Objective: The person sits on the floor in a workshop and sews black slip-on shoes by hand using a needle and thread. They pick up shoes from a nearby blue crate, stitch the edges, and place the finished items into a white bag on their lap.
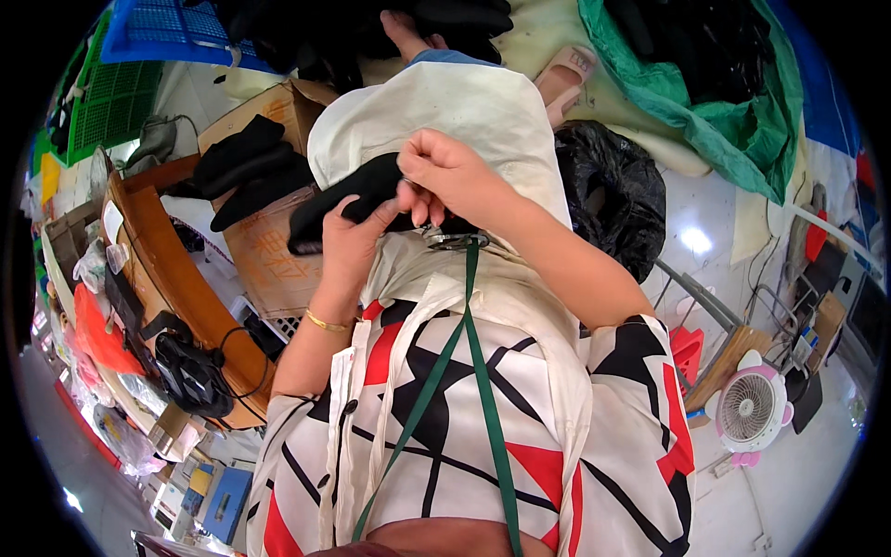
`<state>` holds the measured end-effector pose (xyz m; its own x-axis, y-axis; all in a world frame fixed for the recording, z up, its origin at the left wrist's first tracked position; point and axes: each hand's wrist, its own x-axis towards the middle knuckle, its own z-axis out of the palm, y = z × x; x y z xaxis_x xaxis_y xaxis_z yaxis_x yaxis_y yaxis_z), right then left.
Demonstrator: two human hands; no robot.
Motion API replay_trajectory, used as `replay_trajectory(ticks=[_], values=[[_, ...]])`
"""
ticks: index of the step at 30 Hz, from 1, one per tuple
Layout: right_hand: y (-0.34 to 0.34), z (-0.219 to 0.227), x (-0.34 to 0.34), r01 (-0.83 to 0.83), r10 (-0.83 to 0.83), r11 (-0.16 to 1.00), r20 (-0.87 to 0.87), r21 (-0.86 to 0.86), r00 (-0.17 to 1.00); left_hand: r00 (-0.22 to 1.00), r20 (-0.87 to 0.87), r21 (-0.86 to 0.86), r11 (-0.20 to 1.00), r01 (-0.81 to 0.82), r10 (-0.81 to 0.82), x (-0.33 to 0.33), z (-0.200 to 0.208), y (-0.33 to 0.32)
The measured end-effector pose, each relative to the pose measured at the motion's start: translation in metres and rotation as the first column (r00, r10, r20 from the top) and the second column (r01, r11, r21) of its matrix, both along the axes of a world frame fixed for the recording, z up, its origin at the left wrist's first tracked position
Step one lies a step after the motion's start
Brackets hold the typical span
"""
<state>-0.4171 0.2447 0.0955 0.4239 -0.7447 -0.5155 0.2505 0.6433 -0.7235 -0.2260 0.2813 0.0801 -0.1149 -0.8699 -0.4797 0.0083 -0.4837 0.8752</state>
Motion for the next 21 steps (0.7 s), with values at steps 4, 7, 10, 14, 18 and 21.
replay_trajectory(ticks=[4, 7, 10, 14, 18, 21], values=[[0.0, -0.01, -0.049, 0.348, -0.331, 0.937, 0.246, -0.03, 0.911, 0.64, 0.649, -0.2, 0.719, 0.665, -0.411, 0.005, 0.014, -0.035], [-0.008, -0.014, -0.088, 0.714, -0.724, 0.682, 0.287, 0.158, 0.628, 0.401, 0.665, -0.132, 0.429, 0.894, -0.631, -0.012, 0.02, -0.046], [0.006, -0.023, -0.099, 0.863, -0.842, 0.505, 0.233, 0.023, 0.487, 0.456, 0.648, -0.247, 0.398, 0.883, -0.61, -0.024, -0.004, -0.038], [0.027, -0.042, -0.096, 0.847, -0.864, 0.466, 0.079, -0.255, 0.498, 0.679, 0.704, -0.513, 0.51, 0.69, -0.209, -0.036, 0.007, -0.027], [0.043, -0.053, -0.091, 0.692, -0.819, 0.536, -0.098, -0.484, 0.566, 0.86, 0.406, -0.202, 0.887, 0.415, -0.309, -0.032, 0.002, -0.002], [0.045, -0.046, -0.089, 0.589, -0.795, 0.549, -0.154, -0.593, 0.587, 0.806, 0.439, -0.134, 0.858, 0.496, -0.397, -0.04, -0.007, 0.006]])
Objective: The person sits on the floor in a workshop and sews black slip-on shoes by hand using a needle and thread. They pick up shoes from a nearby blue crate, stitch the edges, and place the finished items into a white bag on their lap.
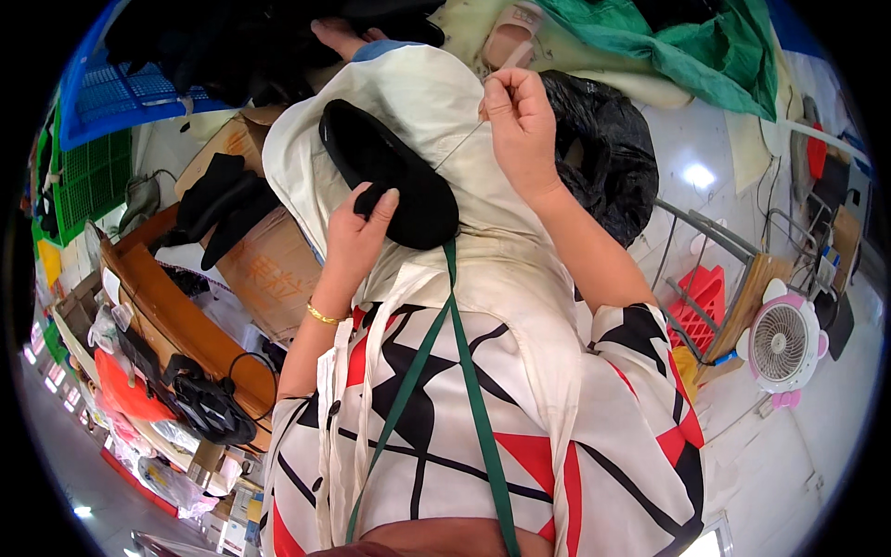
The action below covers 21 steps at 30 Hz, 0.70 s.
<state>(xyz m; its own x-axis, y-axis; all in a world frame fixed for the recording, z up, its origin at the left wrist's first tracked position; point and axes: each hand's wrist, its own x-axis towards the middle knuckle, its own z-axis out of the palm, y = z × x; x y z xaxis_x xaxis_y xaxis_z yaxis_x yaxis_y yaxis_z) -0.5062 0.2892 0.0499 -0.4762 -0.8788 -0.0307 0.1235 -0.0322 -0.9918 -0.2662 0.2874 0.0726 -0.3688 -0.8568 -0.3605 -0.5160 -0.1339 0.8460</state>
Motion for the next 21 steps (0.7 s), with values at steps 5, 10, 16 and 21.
replay_trajectory(ticks=[5, 10, 16, 21], values=[[0.003, -0.001, -0.048, 0.213, -0.203, 0.976, -0.522, -0.043, 0.828, 0.996, 0.074, 0.073, 0.996, 0.043, -0.049, -0.007, -0.005, 0.004], [0.007, 0.008, -0.065, 0.216, -0.216, 0.975, -0.472, -0.055, 0.855, 0.995, 0.037, -0.091, 0.991, 0.098, -0.095, 0.003, -0.018, 0.011], [0.03, 0.001, -0.026, -0.287, 0.274, 0.939, 0.094, 0.188, 0.957, 0.978, -0.091, 0.293, 0.944, -0.152, 0.186, -0.001, -0.012, 0.017], [0.053, 0.028, 0.029, -0.605, 0.569, 0.661, 0.229, 0.444, 0.79, 0.784, -0.238, 0.717, 0.648, -0.256, 0.573, 0.001, -0.017, 0.017]])
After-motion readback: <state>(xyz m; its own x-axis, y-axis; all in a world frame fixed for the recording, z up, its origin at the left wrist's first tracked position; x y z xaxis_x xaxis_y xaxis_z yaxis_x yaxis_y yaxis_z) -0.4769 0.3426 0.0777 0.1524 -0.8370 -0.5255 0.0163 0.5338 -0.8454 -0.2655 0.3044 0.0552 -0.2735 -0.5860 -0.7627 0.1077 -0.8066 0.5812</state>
